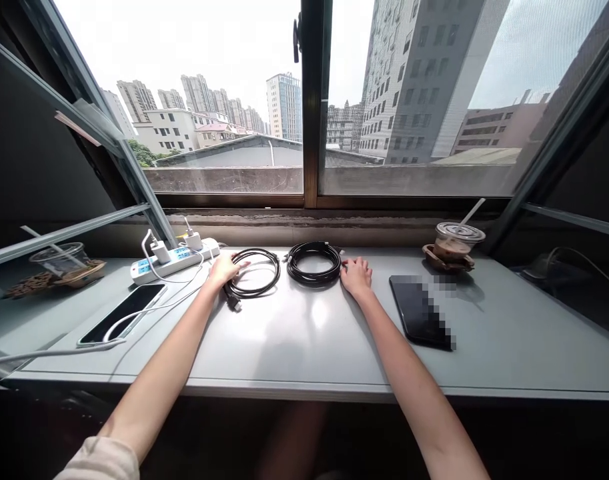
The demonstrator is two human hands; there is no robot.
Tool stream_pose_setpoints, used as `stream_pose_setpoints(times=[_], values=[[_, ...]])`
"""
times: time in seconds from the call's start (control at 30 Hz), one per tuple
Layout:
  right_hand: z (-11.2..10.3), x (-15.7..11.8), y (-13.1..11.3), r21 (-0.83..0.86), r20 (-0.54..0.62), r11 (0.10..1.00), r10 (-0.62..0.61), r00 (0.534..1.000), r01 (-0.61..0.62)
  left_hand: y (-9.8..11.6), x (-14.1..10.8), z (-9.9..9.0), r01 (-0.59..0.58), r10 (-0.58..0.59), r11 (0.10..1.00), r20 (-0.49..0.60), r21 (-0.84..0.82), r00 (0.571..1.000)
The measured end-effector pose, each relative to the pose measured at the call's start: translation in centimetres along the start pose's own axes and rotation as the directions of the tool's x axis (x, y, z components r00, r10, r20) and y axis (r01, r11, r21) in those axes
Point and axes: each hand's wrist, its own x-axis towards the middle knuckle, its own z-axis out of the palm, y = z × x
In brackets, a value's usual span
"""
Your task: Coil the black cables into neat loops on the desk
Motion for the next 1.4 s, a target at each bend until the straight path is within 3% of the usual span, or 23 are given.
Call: stream_pose_setpoints(times=[0.1, 0.2, 0.3, 0.43, 0.53, 0.57, 0.6, 0.67, 0.73, 0.77, 0.8, 0.87, 0.93, 1.0, 1.07, 1.17, 1.27, 1.33, 1.4], values=[[-0.5, 0.0, -0.1, 0.092, -0.045, 0.996, 0.007, 0.999, -0.003, 1.2, -0.2, -1.2, -0.017, 0.021, 0.999, -0.111, 0.033, 0.994], [-1.7, 0.1, -0.8, 0.233, -0.129, 0.972, -0.01, 0.992, 0.04, 2.8, -1.1, -3.1, -0.111, 0.114, 0.993, -0.203, 0.029, 0.972], [-3.3, 0.3, -2.7, 0.368, -0.213, 0.912, -0.104, 0.972, 0.179, 4.6, -2.5, -5.2, -0.288, 0.275, 0.957, -0.325, 0.009, 0.905], [-6.2, 0.4, -7.7, 0.465, -0.253, 0.774, -0.349, 0.902, 0.43, 7.1, -4.3, -7.0, -0.576, 0.462, 0.817, -0.565, -0.029, 0.684], [-9.0, 0.0, -12.2, 0.46, -0.305, 0.643, -0.533, 0.789, 0.612, 9.1, -5.4, -7.8, -0.717, 0.558, 0.697, -0.618, -0.013, 0.554], [-10.1, -0.2, -13.6, 0.424, -0.359, 0.586, -0.592, 0.722, 0.691, 9.9, -5.8, -8.1, -0.776, 0.613, 0.63, -0.618, 0.008, 0.492], [-11.1, -0.4, -14.8, 0.404, -0.407, 0.524, -0.631, 0.66, 0.75, 10.6, -6.3, -8.4, -0.83, 0.669, 0.556, -0.616, 0.045, 0.415], [-13.1, -1.0, -16.5, 0.477, -0.437, 0.359, -0.695, 0.571, 0.802, 12.2, -7.5, -9.2, -0.906, 0.765, 0.387, -0.607, 0.171, 0.213], [-14.9, -1.5, -17.1, 0.624, -0.434, 0.163, -0.741, 0.512, 0.764, 13.9, -8.6, -10.2, -0.904, 0.798, 0.281, -0.601, 0.322, 0.034], [-15.7, -1.6, -16.9, 0.684, -0.429, 0.079, -0.76, 0.488, 0.725, 14.7, -9.1, -10.7, -0.886, 0.812, 0.253, -0.583, 0.39, -0.024], [-16.4, -1.7, -16.6, 0.731, -0.42, 0.018, -0.776, 0.471, 0.682, 15.6, -9.4, -11.1, -0.865, 0.822, 0.244, -0.567, 0.438, -0.055], [-17.4, -1.6, -15.5, 0.798, -0.391, -0.048, -0.8, 0.456, 0.6, 17.3, -9.6, -11.5, -0.831, 0.833, 0.269, -0.55, 0.487, -0.053], [-18.1, -1.3, -14.3, 0.866, -0.354, -0.108, -0.821, 0.447, 0.488, 18.8, -9.6, -11.2, -0.816, 0.819, 0.323, -0.574, 0.479, -0.012], [-18.5, -1.1, -13.4, 0.93, -0.307, -0.168, -0.846, 0.436, 0.328, 20.0, -9.5, -10.5, -0.847, 0.777, 0.346, -0.629, 0.403, 0.019], [-18.9, -1.3, -13.0, 0.967, -0.237, -0.165, -0.861, 0.45, 0.193, 20.8, -9.6, -9.4, -0.907, 0.74, 0.307, -0.671, 0.289, 0.037], [-19.5, -2.1, -13.0, 0.989, -0.107, -0.035, -0.834, 0.542, 0.141, 21.3, -9.7, -8.2, -0.952, 0.758, 0.224, -0.651, 0.209, 0.035], [-20.0, -2.5, -12.7, 0.975, -0.017, 0.119, -0.804, 0.595, 0.188, 21.0, -9.2, -8.0, -0.94, 0.805, 0.229, -0.593, 0.252, 0.037], [-20.2, -2.1, -12.0, 0.947, 0.014, 0.216, -0.767, 0.642, 0.238, 20.6, -8.6, -8.3, -0.916, 0.811, 0.249, -0.585, 0.314, 0.02], [-20.3, -1.3, -11.1, 0.921, 0.005, 0.285, -0.69, 0.724, 0.265, 20.1, -7.9, -8.8, -0.903, 0.807, 0.239, -0.591, 0.356, -0.019]])
